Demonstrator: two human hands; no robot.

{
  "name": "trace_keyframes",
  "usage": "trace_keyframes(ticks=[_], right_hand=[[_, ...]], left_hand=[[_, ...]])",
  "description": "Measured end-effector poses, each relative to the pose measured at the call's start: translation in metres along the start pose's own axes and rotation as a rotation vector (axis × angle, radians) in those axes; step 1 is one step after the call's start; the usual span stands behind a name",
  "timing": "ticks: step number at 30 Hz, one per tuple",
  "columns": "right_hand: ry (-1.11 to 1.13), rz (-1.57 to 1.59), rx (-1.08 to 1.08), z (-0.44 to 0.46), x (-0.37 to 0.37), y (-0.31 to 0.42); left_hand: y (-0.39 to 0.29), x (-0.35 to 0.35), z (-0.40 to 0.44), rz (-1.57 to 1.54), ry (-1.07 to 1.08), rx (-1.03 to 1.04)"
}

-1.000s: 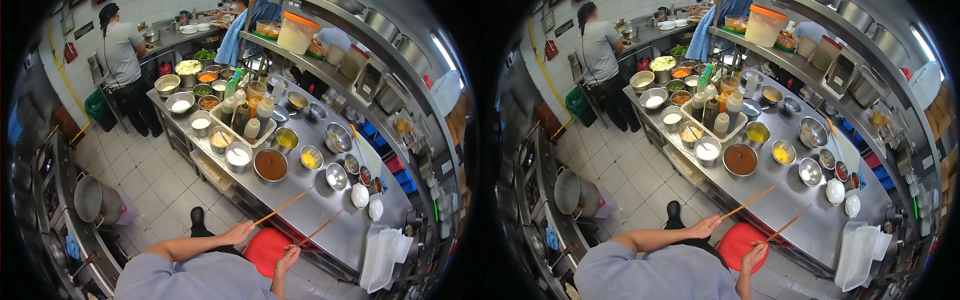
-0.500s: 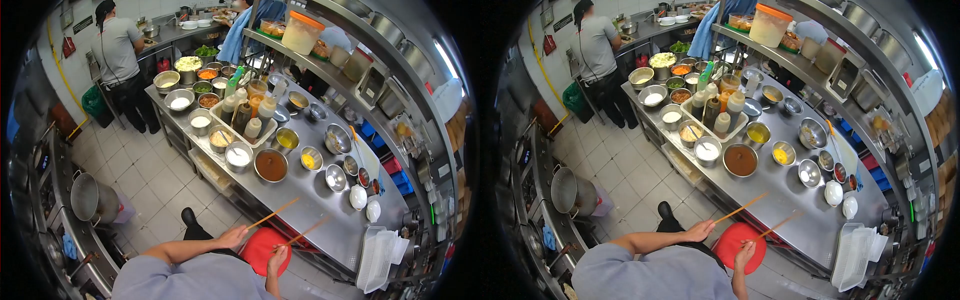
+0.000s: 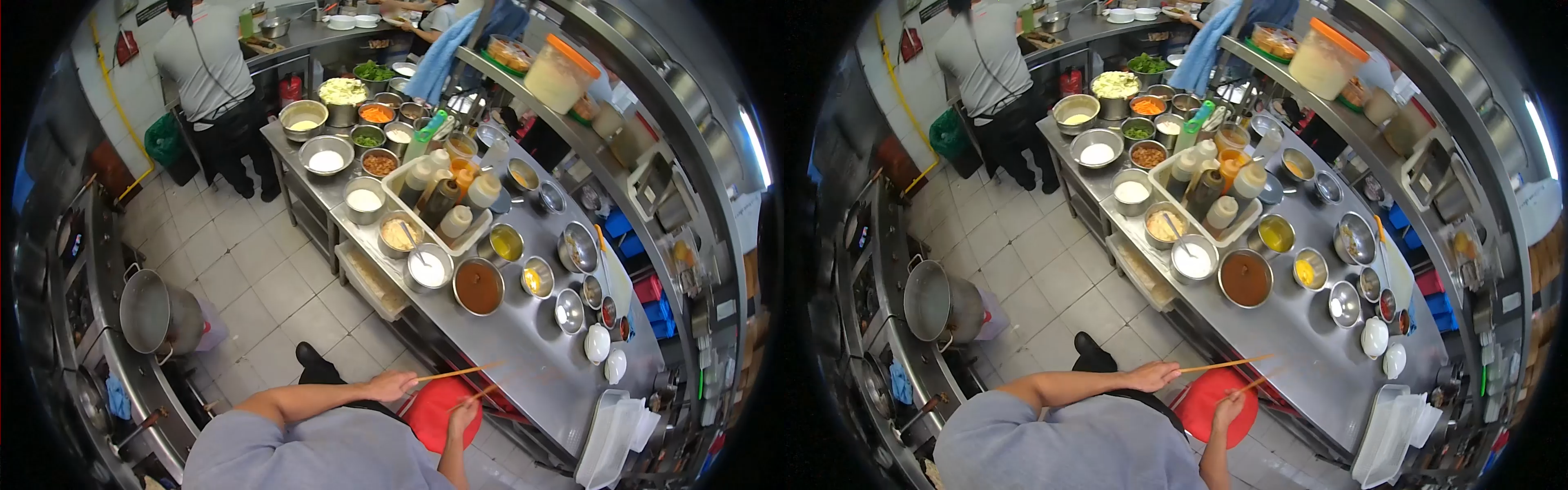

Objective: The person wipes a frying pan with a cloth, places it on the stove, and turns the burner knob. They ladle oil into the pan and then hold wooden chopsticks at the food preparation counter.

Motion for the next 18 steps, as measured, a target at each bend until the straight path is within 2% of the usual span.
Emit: trace_keyframes(ticks=[1, 3, 4, 5, 6, 7, 9, 10, 12, 14, 15, 18], right_hand=[[0.015, -0.013, -0.005, -0.006, 0.003, -0.019], [-0.241, 0.118, -0.057, -0.012, 0.006, -0.023], [-0.201, 0.107, -0.07, -0.011, 0.021, -0.015], [-0.26, 0.111, 0.003, -0.019, 0.021, -0.005], [-0.321, 0.113, 0.076, -0.029, 0.023, 0.018], [-0.287, 0.099, 0.064, -0.032, 0.039, 0.053], [-0.112, 0.123, -0.268, -0.038, 0.098, 0.165], [-0.063, 0.115, -0.28, -0.044, 0.126, 0.203], [0.202, 0.097, -0.412, -0.057, 0.206, 0.275], [0.516, 0.109, -0.508, -0.075, 0.289, 0.315], [0.652, 0.125, -0.522, -0.089, 0.328, 0.329], [1.024, 0.187, -0.527, -0.14, 0.433, 0.348]], left_hand=[[0.003, -0.008, -0.005, -0.013, -0.014, -0.004], [0.008, -0.023, -0.014, -0.026, 0.065, 0.033], [0.014, -0.038, -0.022, -0.041, 0.027, 0.019], [0.017, -0.054, -0.031, -0.118, 0.004, 0.015], [0.019, -0.07, -0.04, -0.195, -0.018, 0.014], [0.013, -0.094, -0.051, -0.314, -0.059, 0.044], [0.019, -0.138, -0.069, -0.365, -0.178, 0.083], [0.02, -0.164, -0.08, -0.397, -0.267, 0.13], [0.019, -0.218, -0.101, -0.471, -0.45, 0.174], [0.019, -0.262, -0.136, -0.468, -0.693, 0.339], [0.027, -0.276, -0.154, -0.474, -0.793, 0.31], [0.042, -0.304, -0.203, -0.539, -0.893, 0.268]])
Point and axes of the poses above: each hand's wrist, its own z-axis towards the middle knuckle, its own x-axis out of the palm, y = z × x, the point moved 10 cm from there along z, towards the middle knuckle, and after that the axes turned 3 degrees about y, right-handed, at the moved point
